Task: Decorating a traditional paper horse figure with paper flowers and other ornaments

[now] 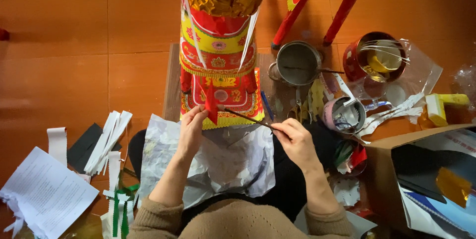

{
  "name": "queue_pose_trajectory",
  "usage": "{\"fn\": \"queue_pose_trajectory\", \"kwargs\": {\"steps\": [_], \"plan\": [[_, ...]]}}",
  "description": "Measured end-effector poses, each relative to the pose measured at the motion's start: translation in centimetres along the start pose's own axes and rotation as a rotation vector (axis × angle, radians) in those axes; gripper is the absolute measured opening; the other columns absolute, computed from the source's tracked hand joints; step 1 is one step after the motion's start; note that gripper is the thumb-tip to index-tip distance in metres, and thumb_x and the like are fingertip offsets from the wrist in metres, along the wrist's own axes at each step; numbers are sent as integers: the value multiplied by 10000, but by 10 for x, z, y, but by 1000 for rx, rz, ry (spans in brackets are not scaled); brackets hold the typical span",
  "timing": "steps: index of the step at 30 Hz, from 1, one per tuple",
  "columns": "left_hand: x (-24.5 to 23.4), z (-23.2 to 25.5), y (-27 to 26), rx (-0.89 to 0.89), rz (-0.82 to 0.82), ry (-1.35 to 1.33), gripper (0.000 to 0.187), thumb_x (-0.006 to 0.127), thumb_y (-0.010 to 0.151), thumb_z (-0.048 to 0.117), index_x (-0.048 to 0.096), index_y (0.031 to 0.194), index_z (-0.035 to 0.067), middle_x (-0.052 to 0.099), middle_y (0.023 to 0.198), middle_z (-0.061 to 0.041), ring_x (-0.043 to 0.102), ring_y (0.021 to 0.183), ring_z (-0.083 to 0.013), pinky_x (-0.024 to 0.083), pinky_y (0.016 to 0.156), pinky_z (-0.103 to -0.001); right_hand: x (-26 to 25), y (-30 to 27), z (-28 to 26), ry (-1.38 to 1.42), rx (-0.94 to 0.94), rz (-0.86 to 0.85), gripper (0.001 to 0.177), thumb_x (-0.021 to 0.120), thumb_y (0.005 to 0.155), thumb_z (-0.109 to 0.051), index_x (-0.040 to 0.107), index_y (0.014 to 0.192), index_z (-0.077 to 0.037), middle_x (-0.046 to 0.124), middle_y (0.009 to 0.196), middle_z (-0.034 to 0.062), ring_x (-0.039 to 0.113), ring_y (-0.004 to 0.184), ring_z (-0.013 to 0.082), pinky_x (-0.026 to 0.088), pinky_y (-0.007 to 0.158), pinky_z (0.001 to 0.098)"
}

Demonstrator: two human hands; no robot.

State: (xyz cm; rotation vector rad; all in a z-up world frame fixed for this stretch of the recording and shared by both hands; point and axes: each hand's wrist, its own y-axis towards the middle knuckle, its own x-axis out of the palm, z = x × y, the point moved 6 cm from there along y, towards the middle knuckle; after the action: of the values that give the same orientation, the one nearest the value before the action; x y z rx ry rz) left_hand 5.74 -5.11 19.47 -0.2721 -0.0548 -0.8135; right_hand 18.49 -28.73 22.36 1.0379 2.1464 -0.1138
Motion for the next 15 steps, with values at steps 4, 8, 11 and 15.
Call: {"fn": "queue_pose_trajectory", "kwargs": {"steps": [4,8,11,15], "plan": [[-16,-23,9,20,-30,70,127,598,886,161,690,820,102,649,845,-41,575,858,-146,438,812,-285,7,0,52,-170,13,10,153,687,842,-88,743,965,-160,636,783,15,657,747,209,542,658,309],[-20,-28,13,32,-68,243,188,600,933,168,715,961,22,634,975,-157,583,967,-267,463,906,-410,-12,24,167,-555,219,78,122,627,907,-177,726,978,-173,663,842,71,687,827,292,558,720,390],[-10,-34,20,155,-166,424,201,646,920,194,733,951,16,652,932,-189,635,937,-331,486,869,-439,-12,62,210,-761,356,-15,153,568,892,-141,713,939,-123,670,794,111,707,788,335,575,671,448],[21,-15,19,421,-272,768,83,704,736,150,699,659,182,732,681,46,649,609,-136,384,848,-323,-25,106,-3,-679,-32,-103,352,668,725,-162,555,1058,-176,552,968,135,617,794,396,523,637,536]]}}
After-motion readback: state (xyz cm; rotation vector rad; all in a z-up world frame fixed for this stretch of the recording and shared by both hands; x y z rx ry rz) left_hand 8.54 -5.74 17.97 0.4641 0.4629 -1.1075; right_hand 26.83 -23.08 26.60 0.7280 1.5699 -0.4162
